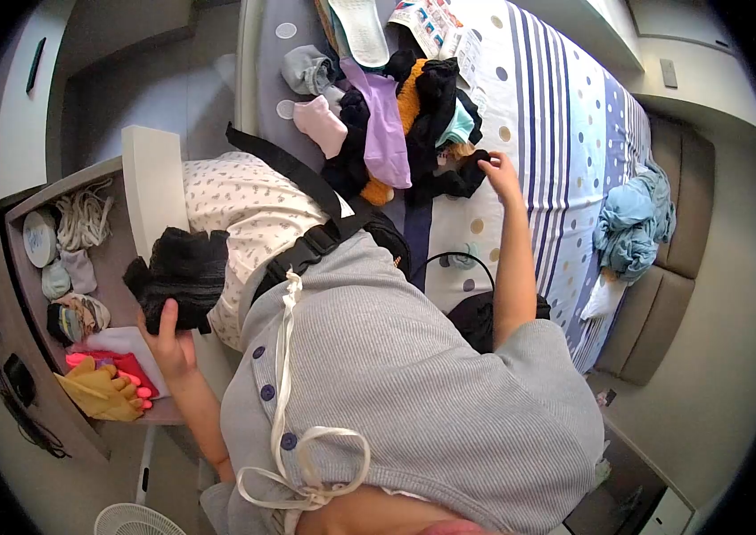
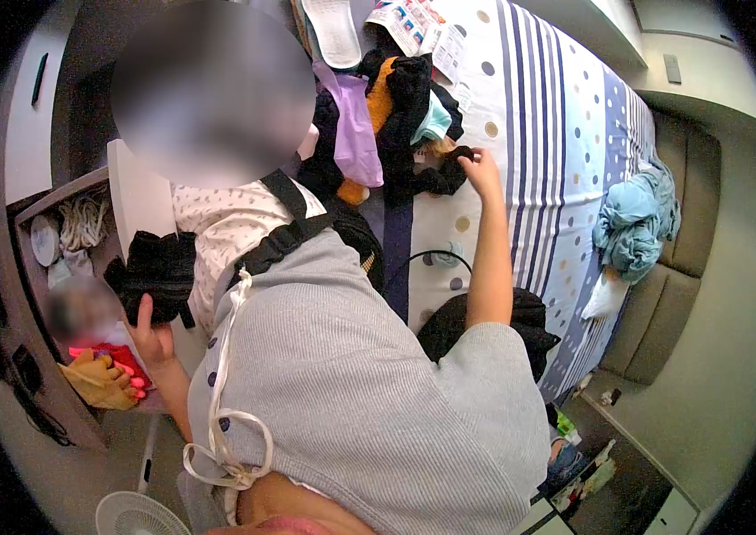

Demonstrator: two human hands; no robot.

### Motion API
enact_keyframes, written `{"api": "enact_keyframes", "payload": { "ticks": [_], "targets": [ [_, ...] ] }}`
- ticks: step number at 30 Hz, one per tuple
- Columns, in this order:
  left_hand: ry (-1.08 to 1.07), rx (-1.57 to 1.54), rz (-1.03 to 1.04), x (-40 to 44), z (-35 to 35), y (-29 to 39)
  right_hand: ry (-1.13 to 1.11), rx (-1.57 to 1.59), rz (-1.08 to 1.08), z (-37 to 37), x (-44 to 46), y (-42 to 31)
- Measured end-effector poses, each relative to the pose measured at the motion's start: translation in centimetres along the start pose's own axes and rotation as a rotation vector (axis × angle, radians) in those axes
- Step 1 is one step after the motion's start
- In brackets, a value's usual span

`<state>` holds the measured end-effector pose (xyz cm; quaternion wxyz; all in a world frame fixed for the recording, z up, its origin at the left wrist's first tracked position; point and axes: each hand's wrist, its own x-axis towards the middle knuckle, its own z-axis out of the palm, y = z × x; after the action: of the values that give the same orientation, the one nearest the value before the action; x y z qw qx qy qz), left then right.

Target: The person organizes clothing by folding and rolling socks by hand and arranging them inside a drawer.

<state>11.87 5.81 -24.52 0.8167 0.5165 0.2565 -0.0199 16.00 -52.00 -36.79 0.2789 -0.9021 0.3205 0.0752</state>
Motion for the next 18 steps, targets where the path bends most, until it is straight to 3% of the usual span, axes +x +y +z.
{"api": "enact_keyframes", "payload": {
  "ticks": [4,6,11,15,18],
  "targets": [
    [0.131,0.099,-0.024,-0.6,1.3,0.0,0.303,-0.116,-0.161,1.6,-2.8,-5.3],
    [0.173,0.184,-0.014,-0.7,0.9,-0.7,0.09,0.089,-0.121,2.8,-3.7,-8.1],
    [0.098,0.164,-0.024,-0.7,1.3,-0.4,0.005,0.524,0.047,6.4,-2.2,-8.3],
    [0.069,0.179,0.01,-0.5,1.7,-0.3,-0.144,0.463,-0.104,1.8,-2.6,-9.6],
    [0.158,0.177,-0.018,-0.7,1.6,-0.7,-0.081,0.48,-0.173,-1.0,-2.6,-10.3]
  ]
}}
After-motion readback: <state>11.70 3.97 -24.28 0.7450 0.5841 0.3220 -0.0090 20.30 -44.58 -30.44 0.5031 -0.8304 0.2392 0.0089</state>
